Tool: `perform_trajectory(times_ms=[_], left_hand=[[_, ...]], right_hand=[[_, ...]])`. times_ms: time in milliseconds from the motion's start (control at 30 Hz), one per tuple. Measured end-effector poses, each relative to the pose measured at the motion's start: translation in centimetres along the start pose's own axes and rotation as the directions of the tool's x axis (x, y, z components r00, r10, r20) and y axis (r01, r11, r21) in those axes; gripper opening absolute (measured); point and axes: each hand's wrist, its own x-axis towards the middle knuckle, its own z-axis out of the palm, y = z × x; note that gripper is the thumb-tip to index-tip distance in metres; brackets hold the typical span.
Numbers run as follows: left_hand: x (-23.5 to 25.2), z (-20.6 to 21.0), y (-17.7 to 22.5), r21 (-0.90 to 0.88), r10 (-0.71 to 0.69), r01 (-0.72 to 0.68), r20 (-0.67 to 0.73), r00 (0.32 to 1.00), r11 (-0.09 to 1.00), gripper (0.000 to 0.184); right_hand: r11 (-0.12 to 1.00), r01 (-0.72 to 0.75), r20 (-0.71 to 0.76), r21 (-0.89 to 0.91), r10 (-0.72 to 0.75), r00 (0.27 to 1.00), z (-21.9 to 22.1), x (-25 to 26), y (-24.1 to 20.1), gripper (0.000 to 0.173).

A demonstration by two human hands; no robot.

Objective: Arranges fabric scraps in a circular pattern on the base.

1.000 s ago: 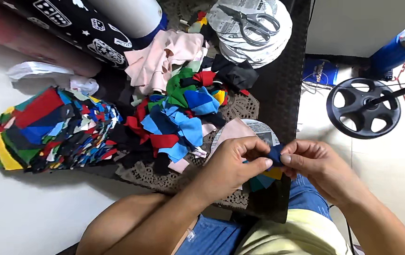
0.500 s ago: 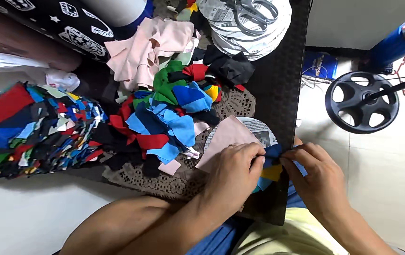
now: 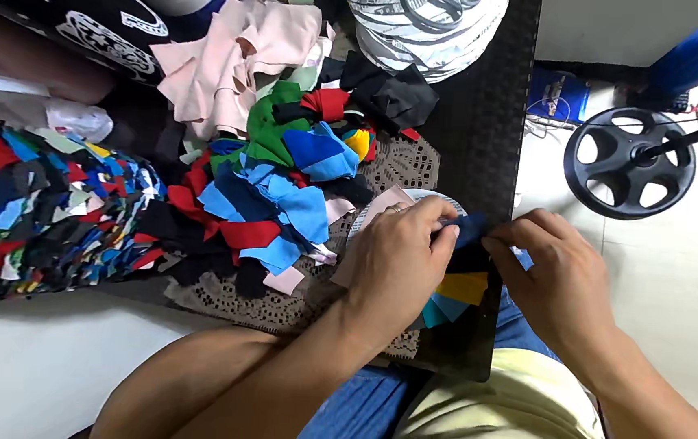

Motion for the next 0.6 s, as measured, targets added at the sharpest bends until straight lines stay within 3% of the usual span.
perform_trajectory(times_ms=[167,600], left_hand=[[0.31,0.16,0.14,0.045,-0.059,0.054,0.104,0.993,0.998,0.016],[-0.36,0.41,0.21,0.113,0.005,-0.016,0.092,0.996,0.994,0.013]], right_hand=[[0.997,-0.042,0.154,-0.071,0.052,0.987,-0.26,0.62,-0.01,0.013],[0.997,-0.051,0.166,-0.064,0.062,0.984,-0.40,0.14,0.24,0.015]])
